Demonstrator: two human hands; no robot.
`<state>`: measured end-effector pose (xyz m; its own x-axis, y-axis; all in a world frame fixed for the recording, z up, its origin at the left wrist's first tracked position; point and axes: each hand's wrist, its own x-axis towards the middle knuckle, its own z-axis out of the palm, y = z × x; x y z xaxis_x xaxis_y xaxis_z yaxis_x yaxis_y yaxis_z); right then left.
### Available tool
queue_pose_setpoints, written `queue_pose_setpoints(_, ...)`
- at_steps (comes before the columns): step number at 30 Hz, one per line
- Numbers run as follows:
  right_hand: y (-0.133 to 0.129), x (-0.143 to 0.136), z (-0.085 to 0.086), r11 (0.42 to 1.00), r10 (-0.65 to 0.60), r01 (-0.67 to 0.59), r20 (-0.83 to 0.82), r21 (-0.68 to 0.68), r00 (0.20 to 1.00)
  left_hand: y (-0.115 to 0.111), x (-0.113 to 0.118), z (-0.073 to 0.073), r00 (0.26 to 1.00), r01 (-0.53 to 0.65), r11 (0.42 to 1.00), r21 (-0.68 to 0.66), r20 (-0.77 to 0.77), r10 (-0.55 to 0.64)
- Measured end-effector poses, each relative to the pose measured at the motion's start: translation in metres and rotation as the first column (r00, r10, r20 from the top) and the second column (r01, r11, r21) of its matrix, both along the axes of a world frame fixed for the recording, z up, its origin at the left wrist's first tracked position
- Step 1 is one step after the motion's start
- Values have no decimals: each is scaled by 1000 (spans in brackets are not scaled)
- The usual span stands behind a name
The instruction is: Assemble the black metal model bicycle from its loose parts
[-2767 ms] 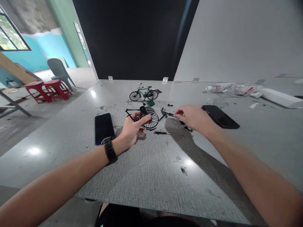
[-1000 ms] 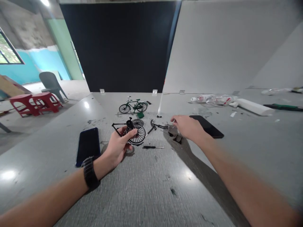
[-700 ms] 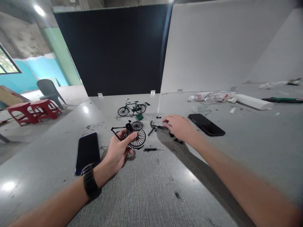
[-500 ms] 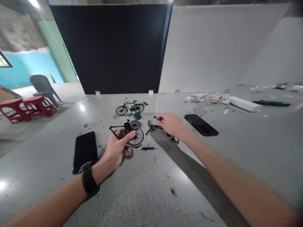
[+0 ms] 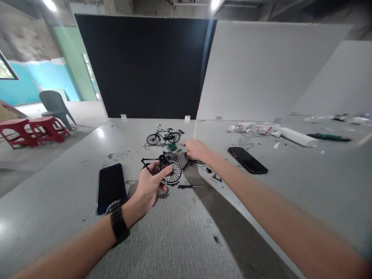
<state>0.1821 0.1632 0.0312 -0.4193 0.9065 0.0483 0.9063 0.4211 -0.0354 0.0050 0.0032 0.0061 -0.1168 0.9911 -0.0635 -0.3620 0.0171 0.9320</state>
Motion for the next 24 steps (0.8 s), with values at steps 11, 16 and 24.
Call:
queue_pose_setpoints(11,-17,5,10,999,20,-16,-123,38,992,0,-2,0,1000,-12,1000,18,14,12)
queue_pose_setpoints(16,-64,10,15,991,114,-82,-338,108,934,1,-1,0,999,-9,1000,15,39,9)
queue_pose_setpoints(24,-124,-4,1,947,321,-186,-801,262,505,4,-3,-5,1000,25,999,46,6,-26)
